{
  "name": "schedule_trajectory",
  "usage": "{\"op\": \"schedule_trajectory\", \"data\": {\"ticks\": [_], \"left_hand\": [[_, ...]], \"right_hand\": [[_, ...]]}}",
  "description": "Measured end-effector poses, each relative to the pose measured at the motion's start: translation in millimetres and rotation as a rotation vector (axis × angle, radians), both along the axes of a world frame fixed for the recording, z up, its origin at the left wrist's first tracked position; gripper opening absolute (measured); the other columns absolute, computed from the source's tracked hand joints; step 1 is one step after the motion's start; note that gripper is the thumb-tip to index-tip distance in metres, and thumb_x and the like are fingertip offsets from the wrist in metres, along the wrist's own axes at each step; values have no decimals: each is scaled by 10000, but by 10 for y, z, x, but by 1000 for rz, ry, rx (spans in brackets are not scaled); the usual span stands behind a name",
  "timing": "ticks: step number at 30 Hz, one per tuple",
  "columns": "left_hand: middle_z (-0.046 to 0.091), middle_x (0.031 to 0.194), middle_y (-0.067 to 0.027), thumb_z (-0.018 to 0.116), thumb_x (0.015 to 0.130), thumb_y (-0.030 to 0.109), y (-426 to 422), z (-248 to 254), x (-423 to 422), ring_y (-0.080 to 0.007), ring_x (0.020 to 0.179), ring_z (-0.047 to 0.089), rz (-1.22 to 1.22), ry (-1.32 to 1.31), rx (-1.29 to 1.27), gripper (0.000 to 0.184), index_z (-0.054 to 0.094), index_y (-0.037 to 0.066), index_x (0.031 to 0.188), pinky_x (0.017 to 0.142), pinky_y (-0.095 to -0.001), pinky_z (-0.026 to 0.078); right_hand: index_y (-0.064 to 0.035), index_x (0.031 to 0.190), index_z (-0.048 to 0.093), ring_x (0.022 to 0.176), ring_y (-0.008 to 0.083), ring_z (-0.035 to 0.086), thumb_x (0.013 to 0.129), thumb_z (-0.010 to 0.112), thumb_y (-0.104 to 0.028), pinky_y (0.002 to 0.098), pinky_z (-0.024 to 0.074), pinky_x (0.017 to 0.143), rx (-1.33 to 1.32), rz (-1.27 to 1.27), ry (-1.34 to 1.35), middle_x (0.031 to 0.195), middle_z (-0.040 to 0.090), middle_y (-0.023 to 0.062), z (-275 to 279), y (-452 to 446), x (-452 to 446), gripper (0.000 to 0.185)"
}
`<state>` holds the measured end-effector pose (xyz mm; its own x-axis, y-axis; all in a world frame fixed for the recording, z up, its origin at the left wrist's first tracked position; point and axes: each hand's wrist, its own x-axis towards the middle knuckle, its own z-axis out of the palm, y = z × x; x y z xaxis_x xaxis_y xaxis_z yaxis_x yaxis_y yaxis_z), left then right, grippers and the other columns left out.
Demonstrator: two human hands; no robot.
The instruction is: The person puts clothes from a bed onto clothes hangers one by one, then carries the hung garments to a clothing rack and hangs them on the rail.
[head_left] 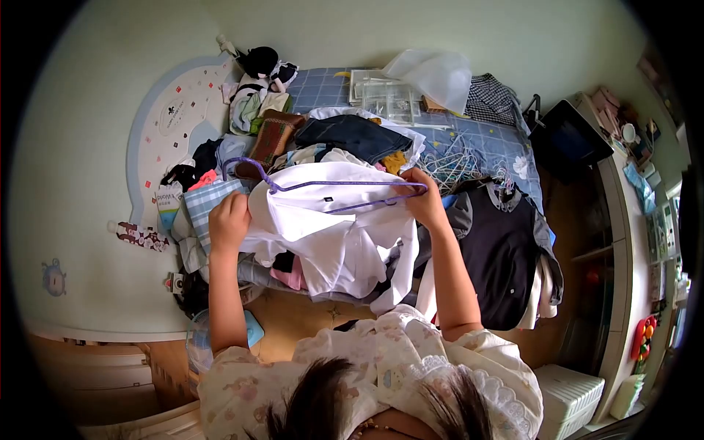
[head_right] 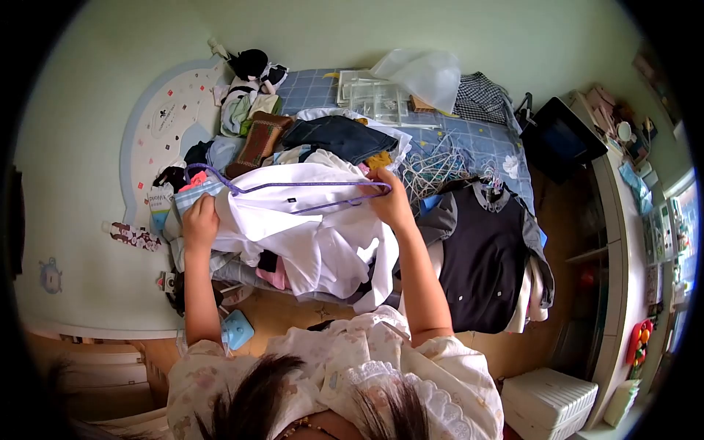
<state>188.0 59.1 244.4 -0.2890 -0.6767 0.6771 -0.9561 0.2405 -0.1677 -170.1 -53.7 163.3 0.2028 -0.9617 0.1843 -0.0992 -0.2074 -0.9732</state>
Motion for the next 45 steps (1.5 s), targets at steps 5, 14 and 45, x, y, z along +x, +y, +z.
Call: {"op": "schedule_trajectory", "data": {"ticks": [5, 14, 45], "left_hand": [[629, 815, -130, 574, 779, 36, 332, 44, -98, -343, 731, 625, -27, 151, 208, 142, 538, 56, 916, 620, -414, 508], [612, 840, -95, 583, 776, 52, 979, 142, -125, -304, 737, 628, -106, -23, 169, 174, 547, 58, 946, 613, -397, 519], [622, 896, -166, 539, 855, 41, 1445, 1274, -820, -380, 821, 599, -495, 246, -12, 124, 575, 26, 973, 674, -427, 487]], "right_hand": [[-72, 1032, 581, 914, 401, 585, 747, 597, -1, 440, 475, 752, -360, -117, 437, 955, 631, 166, 234, 486, -87, 294], [-4, 916, 623, 669, 289, 580, 777, 663, -82, 334, 465, 646, -297, -82, 534, 774, 624, 174, 383, 1091, -384, 165], [-14, 889, 492, 716, 406, 529, 917, 560, -216, 423, 432, 627, -907, 37, 657, 769, 575, 193, 2134, 2327, -472, 215]]}}
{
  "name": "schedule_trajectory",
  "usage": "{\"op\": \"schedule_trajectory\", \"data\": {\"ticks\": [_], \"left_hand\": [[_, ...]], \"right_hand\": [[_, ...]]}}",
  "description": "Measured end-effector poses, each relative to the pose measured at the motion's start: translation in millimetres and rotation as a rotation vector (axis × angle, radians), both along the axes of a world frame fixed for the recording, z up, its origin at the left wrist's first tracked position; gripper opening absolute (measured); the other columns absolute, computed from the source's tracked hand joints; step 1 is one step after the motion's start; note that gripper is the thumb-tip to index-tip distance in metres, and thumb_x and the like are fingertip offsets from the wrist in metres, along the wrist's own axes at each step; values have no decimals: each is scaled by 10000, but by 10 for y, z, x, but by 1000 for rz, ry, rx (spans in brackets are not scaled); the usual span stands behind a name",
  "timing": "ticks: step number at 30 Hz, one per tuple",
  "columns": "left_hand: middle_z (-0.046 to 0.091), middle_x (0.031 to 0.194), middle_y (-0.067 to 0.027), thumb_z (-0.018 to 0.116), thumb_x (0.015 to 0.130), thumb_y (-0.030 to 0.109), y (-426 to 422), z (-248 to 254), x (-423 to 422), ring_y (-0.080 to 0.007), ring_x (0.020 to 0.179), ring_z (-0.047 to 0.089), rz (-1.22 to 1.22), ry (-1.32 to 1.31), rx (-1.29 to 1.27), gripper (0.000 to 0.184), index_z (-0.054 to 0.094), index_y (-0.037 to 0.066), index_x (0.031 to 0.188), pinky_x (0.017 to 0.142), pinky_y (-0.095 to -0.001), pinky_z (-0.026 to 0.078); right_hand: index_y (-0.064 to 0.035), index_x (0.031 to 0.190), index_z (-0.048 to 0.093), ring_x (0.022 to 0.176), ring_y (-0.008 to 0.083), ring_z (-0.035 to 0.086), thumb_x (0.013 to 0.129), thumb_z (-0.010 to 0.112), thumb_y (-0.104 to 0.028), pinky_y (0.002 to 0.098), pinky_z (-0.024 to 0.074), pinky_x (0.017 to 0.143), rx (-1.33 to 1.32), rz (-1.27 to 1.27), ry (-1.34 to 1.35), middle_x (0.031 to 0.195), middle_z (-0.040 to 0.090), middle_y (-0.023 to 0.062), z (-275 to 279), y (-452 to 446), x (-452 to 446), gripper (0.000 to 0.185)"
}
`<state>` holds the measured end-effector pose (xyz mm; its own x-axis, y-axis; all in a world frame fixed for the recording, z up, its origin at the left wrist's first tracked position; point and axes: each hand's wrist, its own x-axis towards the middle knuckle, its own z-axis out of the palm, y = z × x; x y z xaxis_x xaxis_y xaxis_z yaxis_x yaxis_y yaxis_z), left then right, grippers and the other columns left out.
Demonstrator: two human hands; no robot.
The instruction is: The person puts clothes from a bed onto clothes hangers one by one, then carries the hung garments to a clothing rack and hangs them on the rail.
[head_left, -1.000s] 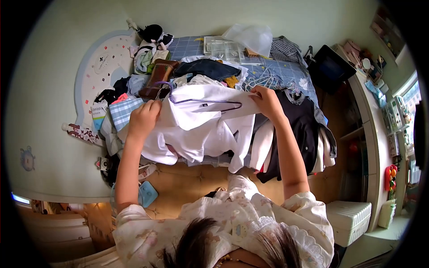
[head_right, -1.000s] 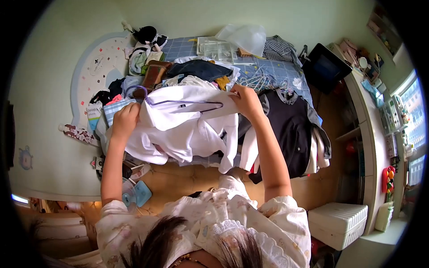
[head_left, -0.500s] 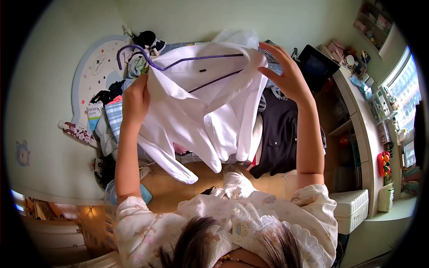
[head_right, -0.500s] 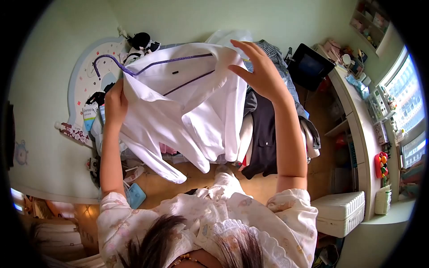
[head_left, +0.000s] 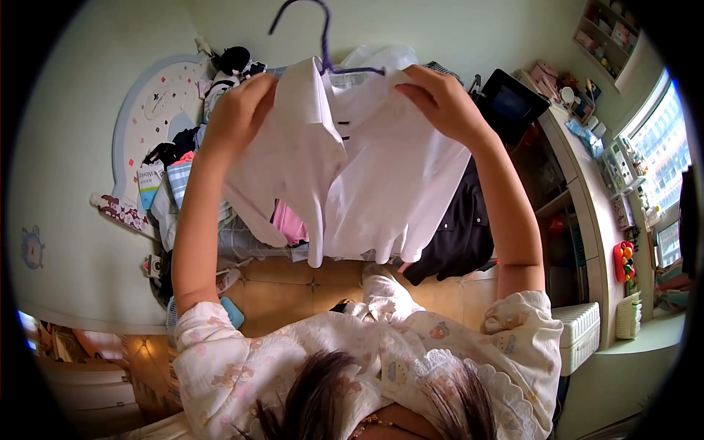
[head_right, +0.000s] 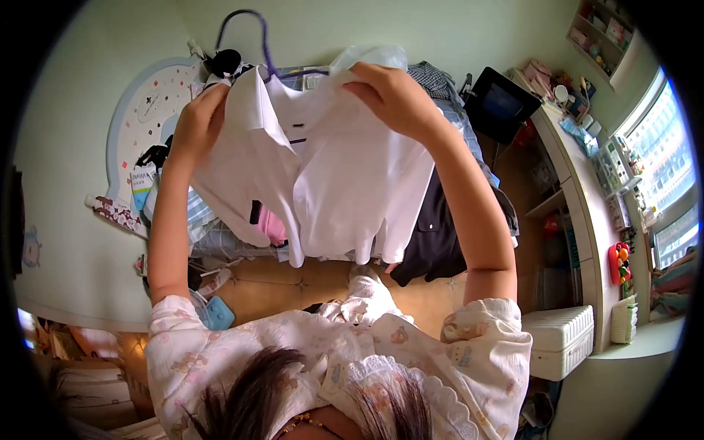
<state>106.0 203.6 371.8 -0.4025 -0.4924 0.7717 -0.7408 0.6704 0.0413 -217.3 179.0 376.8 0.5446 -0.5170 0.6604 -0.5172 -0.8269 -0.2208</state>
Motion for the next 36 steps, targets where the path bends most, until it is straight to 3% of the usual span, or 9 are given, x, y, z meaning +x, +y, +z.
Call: {"op": "schedule_trajectory", "data": {"ticks": [7, 10, 14, 15, 19, 25, 33, 34, 36], "left_hand": [[635, 914, -119, 555, 897, 132, 49, 163, 178, -291, 785, 588, 10, -13, -220, 131, 637, 39, 941, 722, -341, 480], [646, 933, -128, 540, 921, 218, 94, 235, 173, -267, 809, 600, -258, 27, -1, 217, 636, 34, 985, 761, -337, 471], [649, 954, -176, 522, 933, 274, 32, 11, 171, -326, 857, 623, -87, 98, 342, 295, 572, 31, 1093, 782, -373, 469], [643, 863, -189, 538, 923, 240, 19, -5, 183, -379, 789, 616, 37, 28, 427, 220, 552, 43, 1019, 693, -414, 485], [622, 723, -128, 563, 892, 152, -136, -221, 211, -350, 646, 613, 133, -162, 7, 106, 507, 66, 864, 543, -449, 467], [616, 682, -129, 570, 864, 135, -231, -286, 154, -339, 636, 618, 120, -305, -106, 89, 507, 75, 844, 525, -425, 482], [597, 643, -149, 550, 864, 103, -263, -345, 152, -363, 614, 607, 127, -21, -70, 36, 524, 80, 872, 519, -446, 478], [596, 642, -150, 549, 864, 100, -260, -349, 150, -369, 612, 603, 111, -9, -66, 33, 524, 80, 874, 520, -451, 476], [602, 657, -152, 550, 879, 97, -214, -336, 182, -331, 610, 621, 58, -45, -24, 40, 541, 78, 912, 542, -417, 486]], "right_hand": [[-8, 850, 485, 698, 401, 514, 907, 576, -176, 414, 425, 620, -10, -45, -34, 765, 570, 187, -123, -113, -138, 200], [-12, 879, 513, 695, 394, 519, 905, 580, -163, 405, 430, 620, -36, -54, -77, 765, 574, 181, -109, -50, -132, 167], [-14, 947, 560, 669, 344, 529, 902, 593, -155, 373, 437, 622, 49, -85, -152, 757, 569, 172, -88, -21, -208, 152], [-14, 965, 572, 661, 325, 533, 901, 598, -154, 364, 438, 623, 89, -104, -177, 755, 568, 171, -92, -31, -226, 156], [2, 979, 603, 671, 243, 535, 894, 617, -141, 324, 436, 635, 150, -111, -155, 792, 584, 147, -60, -33, -316, 167], [9, 989, 644, 770, 146, 563, 914, 601, -142, 260, 456, 717, 167, -236, -274, 904, 616, 75, 70, 3, -512, 175], [-45, 1186, 597, 1001, 260, 604, 869, 646, -333, 355, 461, 887, 94, -147, 4, 1064, 637, 132, 95, 143, -607, 430], [-42, 1219, 572, 1006, 250, 595, 864, 649, -204, 333, 445, 904, 96, -175, 50, 1116, 628, 141, 108, 232, -536, 398], [-29, 1200, 569, 874, 242, 619, 869, 645, -191, 316, 476, 795, 122, -156, -30, 1002, 647, 162, 68, 247, -446, 376]]}}
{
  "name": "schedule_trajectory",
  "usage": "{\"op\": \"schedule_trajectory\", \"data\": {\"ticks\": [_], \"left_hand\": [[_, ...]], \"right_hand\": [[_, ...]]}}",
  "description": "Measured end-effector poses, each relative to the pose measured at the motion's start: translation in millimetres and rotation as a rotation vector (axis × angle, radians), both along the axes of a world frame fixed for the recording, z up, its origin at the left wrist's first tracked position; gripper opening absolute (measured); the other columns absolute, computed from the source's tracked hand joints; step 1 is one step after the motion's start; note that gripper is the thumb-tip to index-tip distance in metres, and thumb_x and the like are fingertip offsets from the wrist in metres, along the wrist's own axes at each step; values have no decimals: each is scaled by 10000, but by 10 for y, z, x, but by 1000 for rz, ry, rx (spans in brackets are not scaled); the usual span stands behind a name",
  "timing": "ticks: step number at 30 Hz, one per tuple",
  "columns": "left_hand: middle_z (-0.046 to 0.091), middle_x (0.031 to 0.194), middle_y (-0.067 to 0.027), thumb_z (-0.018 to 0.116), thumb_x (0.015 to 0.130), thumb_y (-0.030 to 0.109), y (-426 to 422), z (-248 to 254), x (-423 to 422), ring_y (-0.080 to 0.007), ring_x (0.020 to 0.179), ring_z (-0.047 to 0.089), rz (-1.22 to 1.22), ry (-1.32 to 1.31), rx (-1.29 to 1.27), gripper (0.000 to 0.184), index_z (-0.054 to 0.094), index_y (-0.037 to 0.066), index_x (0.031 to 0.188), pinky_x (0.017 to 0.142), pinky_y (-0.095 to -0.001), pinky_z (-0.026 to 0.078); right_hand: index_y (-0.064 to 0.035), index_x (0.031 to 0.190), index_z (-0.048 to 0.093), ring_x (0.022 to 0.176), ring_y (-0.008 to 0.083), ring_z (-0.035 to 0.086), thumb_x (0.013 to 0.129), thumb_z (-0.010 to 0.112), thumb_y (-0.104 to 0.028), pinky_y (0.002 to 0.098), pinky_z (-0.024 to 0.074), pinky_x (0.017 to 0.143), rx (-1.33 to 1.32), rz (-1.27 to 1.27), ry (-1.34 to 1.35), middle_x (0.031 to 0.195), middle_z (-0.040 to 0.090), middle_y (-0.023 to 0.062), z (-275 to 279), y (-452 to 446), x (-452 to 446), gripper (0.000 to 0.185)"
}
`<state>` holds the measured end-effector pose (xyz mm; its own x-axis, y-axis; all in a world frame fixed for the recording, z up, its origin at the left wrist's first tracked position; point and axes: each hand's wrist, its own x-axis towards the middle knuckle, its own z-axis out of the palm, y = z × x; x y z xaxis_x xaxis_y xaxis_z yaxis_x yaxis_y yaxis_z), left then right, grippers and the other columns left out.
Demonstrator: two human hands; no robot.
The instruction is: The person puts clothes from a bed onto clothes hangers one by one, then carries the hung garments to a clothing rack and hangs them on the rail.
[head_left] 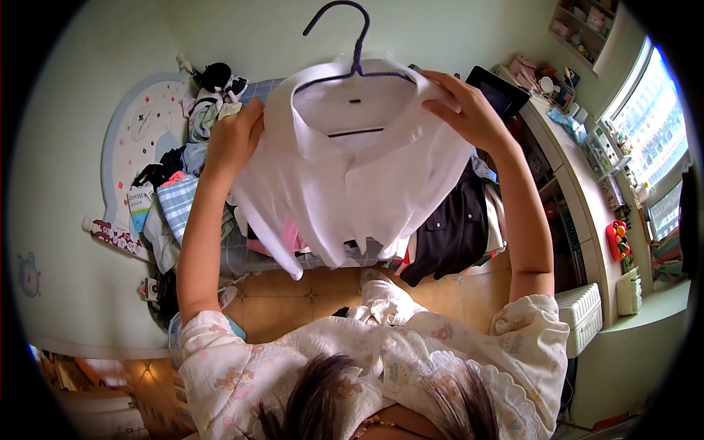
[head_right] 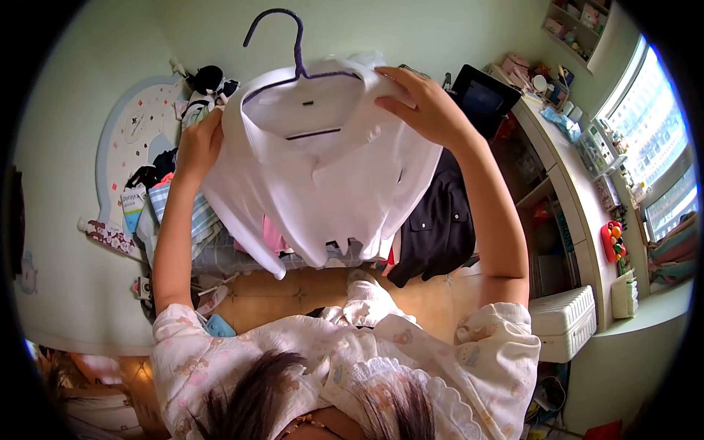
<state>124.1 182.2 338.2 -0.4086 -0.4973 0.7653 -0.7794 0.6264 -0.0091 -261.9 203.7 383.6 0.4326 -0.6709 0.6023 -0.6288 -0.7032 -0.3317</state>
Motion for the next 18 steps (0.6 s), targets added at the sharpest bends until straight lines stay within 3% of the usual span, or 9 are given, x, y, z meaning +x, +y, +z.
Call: {"op": "schedule_trajectory", "data": {"ticks": [1, 6, 7, 11, 12, 13, 14, 16, 18], "left_hand": [[605, 665, -153, 551, 886, 96, 11, 7, 24, -312, 609, 629, -25, -18, 22, 50, 549, 76, 931, 553, -400, 491], [643, 1007, -98, 406, 971, 442, 39, 232, 221, -137, 865, 590, -688, 518, 872, 484, 532, 74, 1260, 748, -277, 475], [616, 1093, -87, 334, 957, 538, 51, 333, 161, -146, 902, 581, -654, 567, 929, 607, 495, 75, 1314, 776, -275, 470], [603, 1141, -94, 472, 930, 204, 45, 597, -326, -132, 955, 574, -375, 326, 1381, 401, 502, 80, 1310, 817, -236, 448], [596, 1127, -69, 500, 921, 142, -143, 423, -339, -124, 951, 563, -426, -100, 1033, 333, 560, 66, 1239, 800, -224, 442], [590, 1062, -34, 533, 921, 160, 57, 539, -597, -112, 921, 540, -310, 96, 1198, 293, 597, 28, 1175, 782, -243, 445], [615, 946, -15, 566, 933, 243, -126, 234, -650, -84, 803, 543, -555, 209, 1136, 285, 642, 11, 1080, 703, -237, 452], [652, 869, -18, 593, 928, 300, -46, 371, -856, -68, 723, 571, -345, 86, 1376, 330, 652, -9, 1027, 643, -228, 475], [668, 857, -33, 603, 920, 322, -106, 230, -899, -71, 694, 594, -429, 244, 1444, 346, 656, -10, 1000, 617, -220, 488]], "right_hand": [[-17, 1085, 594, 802, 350, 593, 873, 635, -211, 371, 473, 729, 1, -60, 18, 892, 627, 173, -44, -10, 1, 290], [-17, 950, 600, 660, 327, 573, 858, 639, -156, 359, 459, 588, -154, -47, 13, 743, 571, 146, -246, 26, -21, 172], [-19, 947, 602, 669, 326, 577, 850, 644, -147, 362, 465, 598, -173, 9, -6, 755, 578, 142, -285, 28, -3, 165], [-3, 942, 611, 679, 319, 579, 805, 650, -61, 355, 474, 615, -268, 143, 35, 777, 580, 127, -355, 107, 98, 154], [7, 944, 612, 664, 316, 571, 797, 648, -34, 348, 469, 607, -302, 175, 52, 764, 569, 126, -384, 122, 124, 157], [4, 945, 617, 670, 319, 580, 785, 651, -38, 361, 474, 605, -301, 188, 42, 768, 575, 126, -436, 123, 126, 169], [6, 945, 617, 669, 317, 581, 785, 650, -38, 360, 474, 605, -283, 189, 50, 768, 576, 126, -445, 156, 130, 169], [9, 945, 617, 668, 315, 583, 786, 649, -38, 358, 476, 603, -246, 184, 66, 767, 578, 126, -454, 243, 126, 169], [8, 935, 619, 660, 305, 580, 769, 661, -22, 350, 471, 596, -251, 183, 44, 764, 578, 125, -483, 290, 94, 174]]}}
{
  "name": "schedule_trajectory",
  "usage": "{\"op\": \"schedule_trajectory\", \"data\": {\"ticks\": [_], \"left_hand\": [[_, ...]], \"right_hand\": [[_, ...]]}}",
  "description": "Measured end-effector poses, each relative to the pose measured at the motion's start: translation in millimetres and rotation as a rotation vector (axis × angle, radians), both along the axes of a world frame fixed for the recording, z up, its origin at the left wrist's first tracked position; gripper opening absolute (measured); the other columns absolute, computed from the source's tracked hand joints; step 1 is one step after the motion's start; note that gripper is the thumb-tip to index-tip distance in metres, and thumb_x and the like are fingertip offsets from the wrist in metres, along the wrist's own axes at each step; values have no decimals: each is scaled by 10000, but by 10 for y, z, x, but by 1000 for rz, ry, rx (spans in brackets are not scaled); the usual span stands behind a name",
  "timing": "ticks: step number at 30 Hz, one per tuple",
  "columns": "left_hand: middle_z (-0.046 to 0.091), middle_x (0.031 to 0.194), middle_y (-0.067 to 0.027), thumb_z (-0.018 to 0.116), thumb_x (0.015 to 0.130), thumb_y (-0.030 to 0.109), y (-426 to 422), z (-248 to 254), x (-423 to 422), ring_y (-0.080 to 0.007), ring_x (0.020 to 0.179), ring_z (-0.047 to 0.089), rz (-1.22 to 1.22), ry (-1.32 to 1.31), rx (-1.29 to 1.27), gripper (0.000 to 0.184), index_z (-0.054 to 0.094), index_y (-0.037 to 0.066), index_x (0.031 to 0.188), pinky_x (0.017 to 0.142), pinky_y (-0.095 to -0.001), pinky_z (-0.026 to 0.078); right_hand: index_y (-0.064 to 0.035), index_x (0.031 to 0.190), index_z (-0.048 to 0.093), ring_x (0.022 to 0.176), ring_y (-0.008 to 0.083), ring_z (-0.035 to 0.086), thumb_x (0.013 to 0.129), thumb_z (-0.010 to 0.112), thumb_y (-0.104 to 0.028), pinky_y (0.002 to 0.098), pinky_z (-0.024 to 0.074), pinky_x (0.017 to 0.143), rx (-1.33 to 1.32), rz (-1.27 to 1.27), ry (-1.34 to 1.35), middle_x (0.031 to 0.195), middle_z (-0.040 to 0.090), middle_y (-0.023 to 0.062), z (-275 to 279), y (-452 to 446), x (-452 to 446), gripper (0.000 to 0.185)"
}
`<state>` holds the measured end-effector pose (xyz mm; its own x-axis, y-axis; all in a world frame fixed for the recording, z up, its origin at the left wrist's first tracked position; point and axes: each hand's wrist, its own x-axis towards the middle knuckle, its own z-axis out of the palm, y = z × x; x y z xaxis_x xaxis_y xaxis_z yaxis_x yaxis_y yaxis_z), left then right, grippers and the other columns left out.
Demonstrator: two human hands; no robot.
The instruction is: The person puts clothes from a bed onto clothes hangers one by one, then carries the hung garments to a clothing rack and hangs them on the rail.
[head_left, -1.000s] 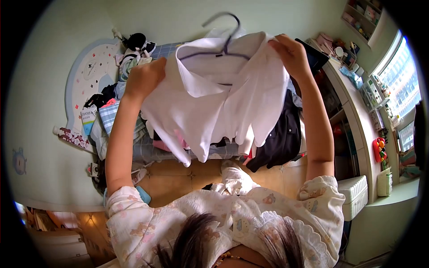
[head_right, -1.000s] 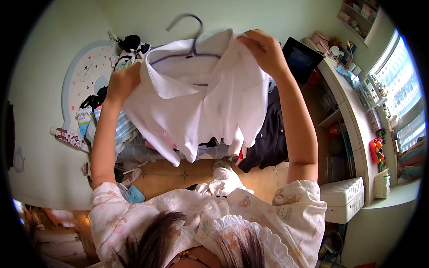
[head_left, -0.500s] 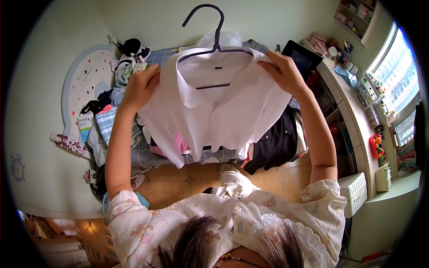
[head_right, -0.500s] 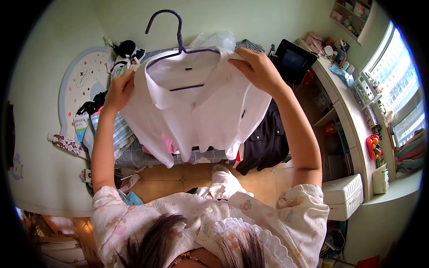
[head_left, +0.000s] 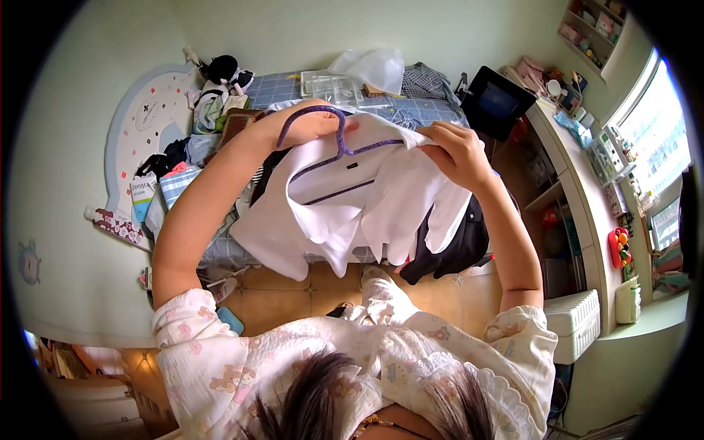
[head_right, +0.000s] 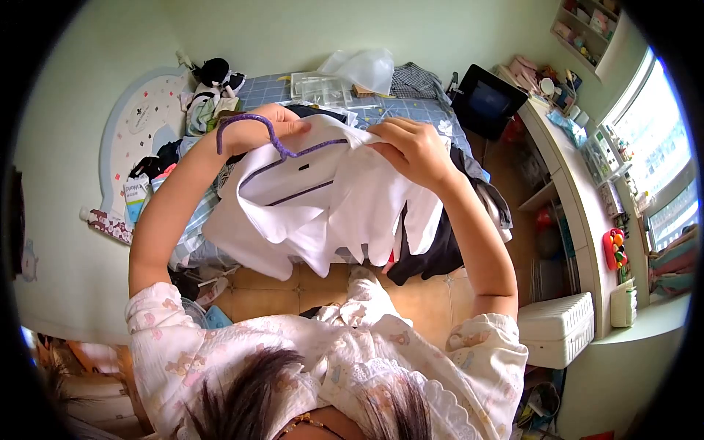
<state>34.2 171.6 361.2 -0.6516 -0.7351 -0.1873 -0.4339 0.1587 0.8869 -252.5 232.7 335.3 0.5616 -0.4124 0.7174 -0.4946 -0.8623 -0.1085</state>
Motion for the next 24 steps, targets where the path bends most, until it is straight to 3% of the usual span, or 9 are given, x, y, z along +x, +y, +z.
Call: {"op": "schedule_trajectory", "data": {"ticks": [8, 9, 12, 14, 18, 19, 22, 23, 24], "left_hand": [[659, 1032, -85, 639, 896, 200, -26, -127, -210, -97, 863, 633, -48, 399, 217, 348, 584, -42, 1141, 750, -220, 534], [647, 1074, -86, 597, 925, 262, -9, -152, -207, -89, 878, 623, -137, 384, 37, 393, 552, -15, 1200, 731, -208, 525], [642, 1091, -83, 521, 954, 371, 78, 68, -101, -95, 872, 618, -107, 218, 94, 454, 532, 12, 1231, 733, -201, 510], [601, 1178, -119, 495, 892, 592, 181, 314, 71, -150, 989, 602, 7, -80, 129, 705, 496, 8, 1285, 795, -254, 503], [546, 1270, -158, 587, 841, 575, 192, 281, 467, -176, 1127, 539, -392, 290, 13, 796, 412, 15, 1379, 890, -291, 466], [607, 1170, -118, 704, 828, 374, 380, 300, 441, -146, 1043, 571, -337, 231, -444, 636, 492, 9, 1304, 864, -277, 470], [653, 982, -52, 745, 804, 205, 466, 356, 410, -100, 880, 593, -34, -67, -469, 418, 590, 7, 1138, 761, -252, 479], [626, 750, 13, 700, 847, 225, 418, 267, 410, -75, 685, 565, 58, -46, -511, 253, 629, 4, 948, 629, -262, 459], [611, 711, 12, 690, 855, 235, 413, 271, 396, -74, 656, 558, 98, -73, -563, 250, 630, 3, 924, 604, -264, 449]], "right_hand": [[-11, 896, 621, 678, 290, 602, 780, 694, -79, 353, 472, 589, 76, -60, -102, 772, 606, 107, -119, 63, -134, 153], [-11, 915, 621, 686, 272, 617, 786, 702, -91, 336, 479, 587, 118, -93, -102, 797, 623, 105, -119, 80, -150, 172], [-17, 946, 625, 683, 263, 627, 798, 701, -99, 318, 491, 596, 112, -109, -168, 808, 637, 110, -145, 102, -167, 185], [-25, 968, 626, 673, 250, 632, 813, 691, -104, 300, 495, 610, 187, -182, -241, 798, 641, 110, -138, 152, -192, 186], [-32, 996, 627, 586, 182, 582, 845, 671, -123, 273, 466, 579, 226, -230, -365, 722, 607, 97, -165, 79, -309, 182], [-24, 999, 622, 548, 116, 484, 856, 665, -132, 259, 413, 534, 381, -273, -348, 677, 555, 72, -110, 85, -405, 184], [-5, 965, 610, 573, 88, 397, 883, 636, -145, 238, 366, 534, 397, -219, -367, 637, 468, 38, -83, 22, -479, 165], [-4, 968, 608, 578, 87, 397, 889, 628, -150, 238, 366, 537, 439, -203, -353, 636, 463, 34, -58, 22, -498, 167], [-3, 970, 607, 582, 87, 397, 896, 620, -155, 237, 366, 541, 479, -188, -338, 634, 458, 31, -24, 28, -516, 170]]}}
